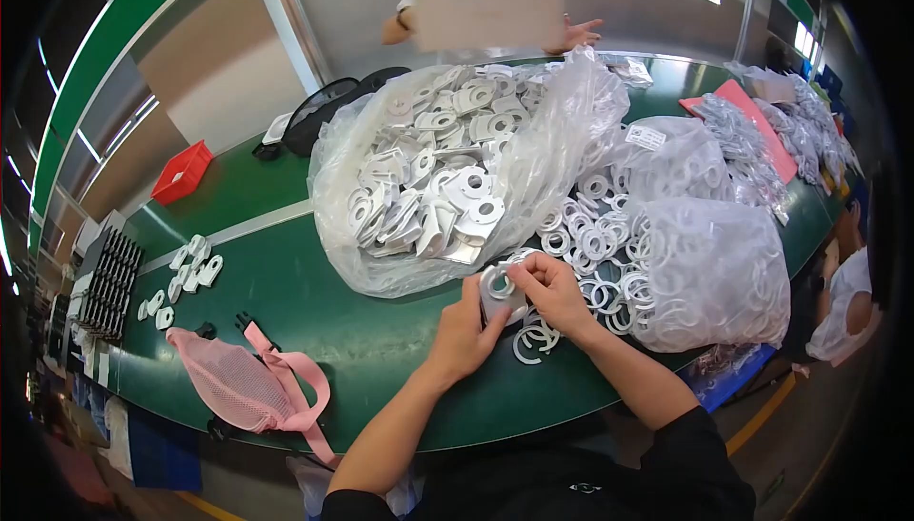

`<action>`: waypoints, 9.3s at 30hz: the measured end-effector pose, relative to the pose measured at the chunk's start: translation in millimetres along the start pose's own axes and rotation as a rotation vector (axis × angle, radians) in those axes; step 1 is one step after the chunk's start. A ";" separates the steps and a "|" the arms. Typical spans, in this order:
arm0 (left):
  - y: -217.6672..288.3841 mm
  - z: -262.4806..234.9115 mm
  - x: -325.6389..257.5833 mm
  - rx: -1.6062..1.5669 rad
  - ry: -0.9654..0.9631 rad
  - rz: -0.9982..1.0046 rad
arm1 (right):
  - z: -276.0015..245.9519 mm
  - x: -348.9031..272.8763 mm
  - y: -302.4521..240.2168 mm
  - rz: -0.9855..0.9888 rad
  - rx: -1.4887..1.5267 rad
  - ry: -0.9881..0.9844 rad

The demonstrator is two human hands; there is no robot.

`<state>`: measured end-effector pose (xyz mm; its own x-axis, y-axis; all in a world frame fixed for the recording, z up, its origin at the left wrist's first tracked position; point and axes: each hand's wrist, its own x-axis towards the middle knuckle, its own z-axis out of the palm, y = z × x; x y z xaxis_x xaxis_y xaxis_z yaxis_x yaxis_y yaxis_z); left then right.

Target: Assembling small plastic and metal components for light fixtures on a factory assembly line.

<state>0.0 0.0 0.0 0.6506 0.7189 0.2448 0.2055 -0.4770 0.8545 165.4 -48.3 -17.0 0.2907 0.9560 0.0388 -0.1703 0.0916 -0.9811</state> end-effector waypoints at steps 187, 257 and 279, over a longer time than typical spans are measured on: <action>-13.2 7.8 5.7 -0.957 -0.160 -0.296 | -3.1 -3.0 -31.7 0.098 -0.133 0.028; -5.3 0.9 2.2 -0.152 0.032 0.027 | 0.6 -7.8 -23.8 -0.261 -0.437 -0.198; 6.1 5.0 -1.1 -0.041 0.011 0.056 | 7.5 -5.8 -9.2 -0.089 -0.046 0.049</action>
<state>4.2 -6.2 2.6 0.6521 0.6973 0.2974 0.1390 -0.4956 0.8573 158.2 -52.6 -6.7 0.3485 0.9299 0.1176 -0.0987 0.1611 -0.9820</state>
